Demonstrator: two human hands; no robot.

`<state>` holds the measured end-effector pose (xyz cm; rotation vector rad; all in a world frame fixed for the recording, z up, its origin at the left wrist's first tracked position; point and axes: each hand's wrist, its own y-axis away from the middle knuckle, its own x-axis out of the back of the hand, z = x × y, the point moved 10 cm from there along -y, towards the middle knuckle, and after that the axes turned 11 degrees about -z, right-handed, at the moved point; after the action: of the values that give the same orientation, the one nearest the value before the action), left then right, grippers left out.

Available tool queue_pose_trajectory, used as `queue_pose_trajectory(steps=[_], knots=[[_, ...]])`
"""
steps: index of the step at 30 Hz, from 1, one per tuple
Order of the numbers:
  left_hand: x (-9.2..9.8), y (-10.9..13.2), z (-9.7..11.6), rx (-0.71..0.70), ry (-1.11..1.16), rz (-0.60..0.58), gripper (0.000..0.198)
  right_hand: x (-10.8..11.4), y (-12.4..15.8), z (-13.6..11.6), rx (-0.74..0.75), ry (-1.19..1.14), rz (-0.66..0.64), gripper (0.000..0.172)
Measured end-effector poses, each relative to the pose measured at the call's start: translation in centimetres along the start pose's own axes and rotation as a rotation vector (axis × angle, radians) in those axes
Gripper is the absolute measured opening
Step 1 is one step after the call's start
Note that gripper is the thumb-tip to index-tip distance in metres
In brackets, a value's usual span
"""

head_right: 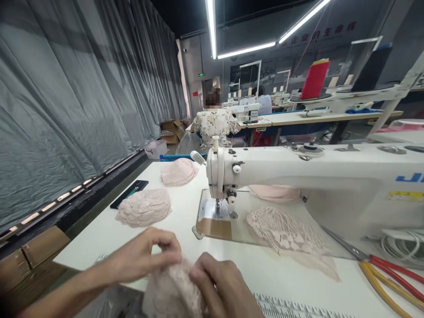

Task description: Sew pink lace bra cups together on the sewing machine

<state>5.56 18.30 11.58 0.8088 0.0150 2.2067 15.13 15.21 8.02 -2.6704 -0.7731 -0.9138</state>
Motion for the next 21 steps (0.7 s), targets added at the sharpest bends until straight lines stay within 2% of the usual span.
queue_pose_trajectory(steps=[2,4,6,9,11,13,15,17,21], knots=[[2.4,-2.6,1.0,-0.039,-0.161,-0.029,0.025,0.8,-2.3,1.1,-0.043,-0.028,-0.004,0.042],[3.4,-6.2,0.7,-0.028,-0.339,-0.090,0.023,2.3,-4.0,2.8,-0.072,0.064,0.033,0.044],[3.3,-10.1,-0.6,-0.001,-0.376,-0.147,0.014,4.2,-4.6,5.1,-0.102,0.179,0.093,0.042],[1.8,-14.5,-2.8,0.036,-0.383,-0.233,0.011,6.3,-4.0,8.2,-0.126,0.298,0.149,0.031],[0.8,-15.9,-3.5,0.037,-0.382,-0.277,0.009,6.6,-3.7,7.8,0.021,0.414,0.141,0.029],[0.4,-16.5,-3.6,0.030,-0.394,-0.298,0.007,6.0,-3.4,6.1,0.249,0.562,0.122,0.033],[0.4,-16.6,-3.4,0.030,-0.419,-0.305,0.007,5.1,-3.2,5.1,0.402,0.684,0.097,0.037],[0.4,-16.8,-3.3,0.029,-0.446,-0.316,0.009,4.5,-3.3,5.0,0.454,0.750,0.073,0.037],[0.9,-17.9,-3.4,0.004,-0.519,-0.293,0.013,4.2,-3.4,5.7,0.447,0.791,0.069,0.035]])
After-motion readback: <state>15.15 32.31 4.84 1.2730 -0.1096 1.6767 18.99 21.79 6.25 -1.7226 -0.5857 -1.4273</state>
